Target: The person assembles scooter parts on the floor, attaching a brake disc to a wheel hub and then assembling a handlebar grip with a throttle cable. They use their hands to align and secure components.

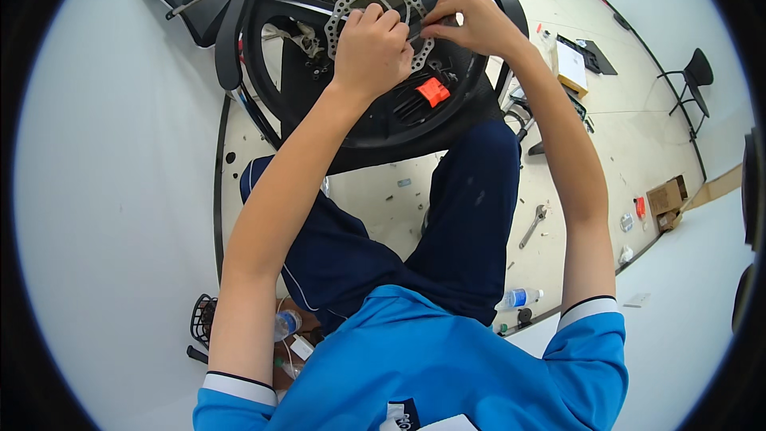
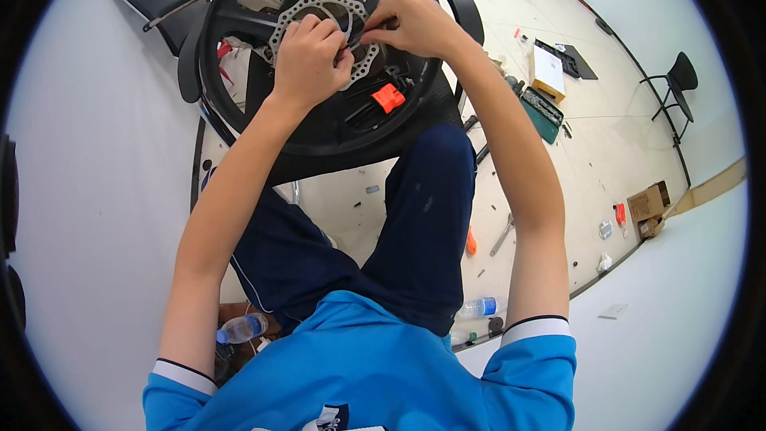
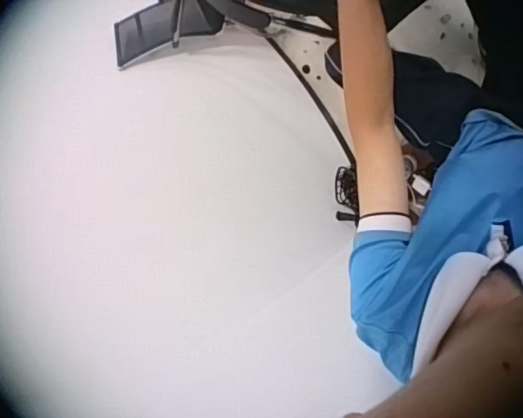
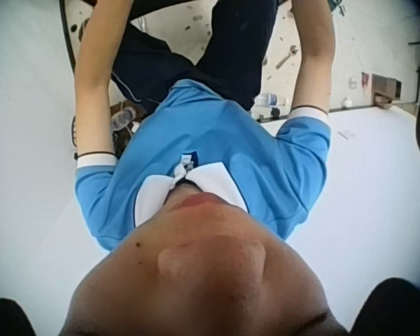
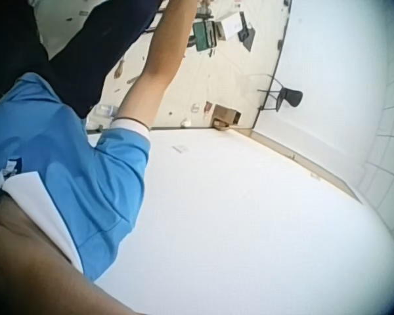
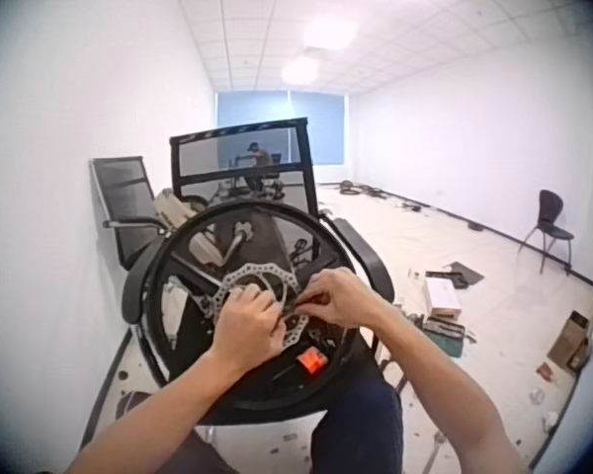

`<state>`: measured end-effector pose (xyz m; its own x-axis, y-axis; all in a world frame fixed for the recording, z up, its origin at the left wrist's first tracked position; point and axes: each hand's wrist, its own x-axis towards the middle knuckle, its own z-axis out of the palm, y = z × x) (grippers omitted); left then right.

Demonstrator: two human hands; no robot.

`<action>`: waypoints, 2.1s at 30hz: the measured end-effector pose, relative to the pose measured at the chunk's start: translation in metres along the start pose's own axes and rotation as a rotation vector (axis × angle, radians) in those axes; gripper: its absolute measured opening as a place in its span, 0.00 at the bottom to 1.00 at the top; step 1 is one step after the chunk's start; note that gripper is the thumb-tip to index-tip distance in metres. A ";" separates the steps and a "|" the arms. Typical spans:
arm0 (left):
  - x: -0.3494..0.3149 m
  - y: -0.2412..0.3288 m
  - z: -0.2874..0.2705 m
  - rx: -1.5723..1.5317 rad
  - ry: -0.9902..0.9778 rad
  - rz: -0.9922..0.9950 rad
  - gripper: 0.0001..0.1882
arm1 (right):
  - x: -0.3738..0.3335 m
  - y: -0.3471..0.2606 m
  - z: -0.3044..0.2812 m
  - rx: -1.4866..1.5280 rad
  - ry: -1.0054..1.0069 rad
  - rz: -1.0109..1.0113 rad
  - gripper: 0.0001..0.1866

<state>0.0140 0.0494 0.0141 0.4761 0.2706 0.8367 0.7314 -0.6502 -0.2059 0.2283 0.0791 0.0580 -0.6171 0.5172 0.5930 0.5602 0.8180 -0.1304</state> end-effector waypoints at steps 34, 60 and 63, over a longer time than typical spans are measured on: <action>-0.028 -0.003 0.001 -0.163 0.086 -0.123 0.15 | -0.044 -0.089 0.107 0.381 0.751 0.780 0.23; -0.026 -0.028 0.010 -0.584 0.398 -1.067 0.30 | 0.029 -0.059 0.097 0.259 0.662 0.838 0.34; -0.022 -0.015 -0.014 -0.658 0.434 -1.066 0.29 | 0.028 -0.076 0.089 0.230 0.772 0.756 0.33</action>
<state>-0.0144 0.0432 0.0055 -0.4636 0.6927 0.5525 0.2171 -0.5158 0.8288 0.1190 0.0535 0.0138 0.3969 0.6730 0.6241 0.4817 0.4260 -0.7658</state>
